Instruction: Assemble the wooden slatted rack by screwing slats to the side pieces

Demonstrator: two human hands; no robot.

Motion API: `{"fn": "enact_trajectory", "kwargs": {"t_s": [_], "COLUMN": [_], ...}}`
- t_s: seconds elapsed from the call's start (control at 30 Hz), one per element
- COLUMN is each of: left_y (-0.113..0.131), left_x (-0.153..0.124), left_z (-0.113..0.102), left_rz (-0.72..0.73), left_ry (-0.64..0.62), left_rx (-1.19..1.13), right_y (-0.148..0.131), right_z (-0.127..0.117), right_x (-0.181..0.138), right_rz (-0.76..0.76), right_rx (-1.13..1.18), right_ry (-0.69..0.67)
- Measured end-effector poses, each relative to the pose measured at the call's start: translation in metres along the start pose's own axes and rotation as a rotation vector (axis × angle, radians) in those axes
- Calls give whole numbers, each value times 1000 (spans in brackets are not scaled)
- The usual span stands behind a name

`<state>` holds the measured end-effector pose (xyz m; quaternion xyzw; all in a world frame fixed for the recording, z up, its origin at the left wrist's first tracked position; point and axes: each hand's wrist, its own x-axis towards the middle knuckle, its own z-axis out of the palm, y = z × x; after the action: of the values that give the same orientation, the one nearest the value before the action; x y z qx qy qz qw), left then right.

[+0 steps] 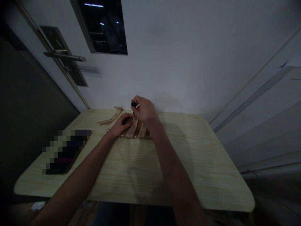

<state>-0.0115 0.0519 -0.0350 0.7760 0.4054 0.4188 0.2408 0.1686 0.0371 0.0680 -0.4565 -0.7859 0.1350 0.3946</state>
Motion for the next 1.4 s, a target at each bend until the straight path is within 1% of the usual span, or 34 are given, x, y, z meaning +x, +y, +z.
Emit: {"fn": "enact_trajectory", "kwargs": {"t_s": [0.13,0.23,0.43,0.57,0.77,0.97,1.23,1.4], "left_y": [0,0,-1,0,0,1,0,-1], "left_x": [0,0,0,0,0,0,0,0], "left_z": [-1,-1,0,0,0,0,0,0], "left_rz": [1,1,-6,-6,7,-2,-8,-1], "left_ry": [-8,-7,-2,-4,2,-2,0,1], "left_rx": [8,-3,-13,-5,-5,-4,6,10], "right_y": [-1,1,4,3,-1,4,4,1], "right_z": [0,2,6,3,-1,2,1,-3], "right_x": [-2,-2,-1,-2,-4,-2,-2,-4], "right_rz": [-45,-89,-59,-72,-116,-71,-27,-108], "right_rx": [-59,-75,-68,-79,-103,-112,-77,-78], "right_ry": [43,33,9,-27,-19,8,-44,-51]}}
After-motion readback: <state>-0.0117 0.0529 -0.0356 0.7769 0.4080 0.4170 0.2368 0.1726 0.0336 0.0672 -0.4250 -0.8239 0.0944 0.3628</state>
